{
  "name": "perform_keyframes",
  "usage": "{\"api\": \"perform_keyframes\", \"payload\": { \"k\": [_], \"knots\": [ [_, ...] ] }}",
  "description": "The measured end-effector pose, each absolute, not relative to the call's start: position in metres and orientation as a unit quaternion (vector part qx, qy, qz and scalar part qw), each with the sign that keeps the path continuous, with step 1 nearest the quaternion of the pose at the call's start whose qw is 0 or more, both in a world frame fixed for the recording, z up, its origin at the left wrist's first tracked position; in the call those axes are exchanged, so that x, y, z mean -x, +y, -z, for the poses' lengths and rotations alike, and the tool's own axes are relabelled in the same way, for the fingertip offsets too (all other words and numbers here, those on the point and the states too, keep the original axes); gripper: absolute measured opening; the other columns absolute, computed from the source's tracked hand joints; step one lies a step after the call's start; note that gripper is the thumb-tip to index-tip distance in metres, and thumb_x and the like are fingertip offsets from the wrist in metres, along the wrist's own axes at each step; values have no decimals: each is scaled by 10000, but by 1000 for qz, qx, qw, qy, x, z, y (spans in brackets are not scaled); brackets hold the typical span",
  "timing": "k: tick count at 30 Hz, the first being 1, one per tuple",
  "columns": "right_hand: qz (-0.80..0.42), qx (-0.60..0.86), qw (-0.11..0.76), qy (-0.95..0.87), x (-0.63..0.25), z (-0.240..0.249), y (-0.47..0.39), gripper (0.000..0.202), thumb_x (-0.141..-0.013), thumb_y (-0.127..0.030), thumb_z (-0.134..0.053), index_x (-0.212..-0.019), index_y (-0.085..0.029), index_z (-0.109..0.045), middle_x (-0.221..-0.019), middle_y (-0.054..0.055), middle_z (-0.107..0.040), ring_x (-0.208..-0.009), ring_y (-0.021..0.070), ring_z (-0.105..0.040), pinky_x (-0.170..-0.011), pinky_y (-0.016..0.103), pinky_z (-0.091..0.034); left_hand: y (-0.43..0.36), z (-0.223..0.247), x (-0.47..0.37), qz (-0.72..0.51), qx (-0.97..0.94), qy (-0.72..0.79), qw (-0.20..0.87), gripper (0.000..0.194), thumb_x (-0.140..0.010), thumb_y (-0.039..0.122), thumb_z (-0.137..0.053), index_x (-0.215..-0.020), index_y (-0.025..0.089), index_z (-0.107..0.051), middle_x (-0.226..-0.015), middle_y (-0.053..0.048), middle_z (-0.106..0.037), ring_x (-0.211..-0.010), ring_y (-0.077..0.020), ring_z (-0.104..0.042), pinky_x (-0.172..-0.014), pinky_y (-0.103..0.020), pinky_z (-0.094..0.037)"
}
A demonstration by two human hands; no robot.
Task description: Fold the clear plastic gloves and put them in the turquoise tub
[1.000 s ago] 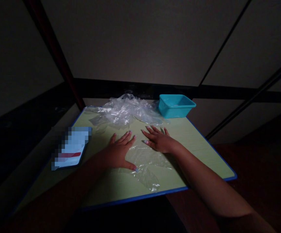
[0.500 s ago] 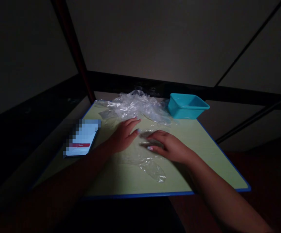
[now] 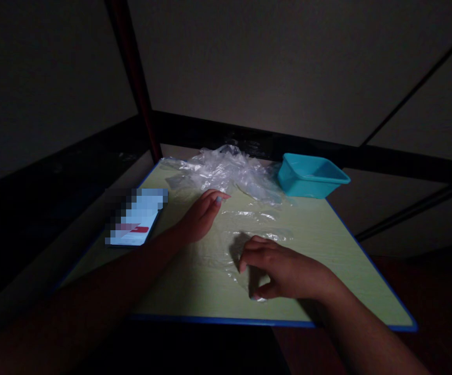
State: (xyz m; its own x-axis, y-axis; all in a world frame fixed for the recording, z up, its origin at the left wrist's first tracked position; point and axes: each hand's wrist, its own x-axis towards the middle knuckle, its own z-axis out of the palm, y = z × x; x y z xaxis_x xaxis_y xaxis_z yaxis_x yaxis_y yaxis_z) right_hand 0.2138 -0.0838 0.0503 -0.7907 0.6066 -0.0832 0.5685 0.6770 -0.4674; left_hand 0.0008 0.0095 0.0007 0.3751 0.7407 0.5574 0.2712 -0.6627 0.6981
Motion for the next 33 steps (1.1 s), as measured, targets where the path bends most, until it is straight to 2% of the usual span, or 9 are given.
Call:
{"api": "perform_keyframes", "payload": {
  "k": [12,21,25,30,33],
  "knots": [
    [-243,308,72,-917,-206,-52,-78,126,-724,-113,-717,-814,-181,-663,-844,12,-636,-911,165,-532,-864,306,-398,8,-4,0,-444,-796,311,268,581,-952,578,-209,-1023,165,-612,-1063,-105,-586,-1025,-215,-560,-954,-374,-431],
    [-234,291,80,-924,-206,-49,-77,82,-774,-104,-653,-800,-181,-657,-788,9,-625,-883,162,-524,-855,309,-397,6,-4,-1,-428,-808,288,283,603,-950,584,-209,-958,167,-644,-988,-88,-601,-990,-213,-569,-938,-358,-418],
    [-237,287,83,-924,-206,-47,-76,94,-768,-80,-646,-764,-174,-647,-769,7,-624,-854,155,-531,-864,311,-393,6,-3,-1,-423,-805,290,299,619,-946,595,-216,-941,156,-653,-956,-80,-593,-928,-200,-571,-862,-334,-435],
    [-243,288,82,-923,-206,-44,-74,117,-756,-50,-642,-748,-167,-641,-752,15,-628,-847,159,-530,-866,320,-388,-3,-8,-1,-374,-808,314,329,683,-931,629,-183,-854,137,-651,-660,-8,-513,-639,-148,-510,-650,-281,-412],
    [-260,285,88,-918,-207,-44,-72,124,-745,-43,-651,-748,-166,-639,-757,20,-624,-854,163,-529,-872,324,-385,-10,-13,-1,-329,-825,298,350,658,-924,637,-214,-842,143,-641,-601,17,-480,-566,-128,-461,-587,-258,-375]
  ]
}}
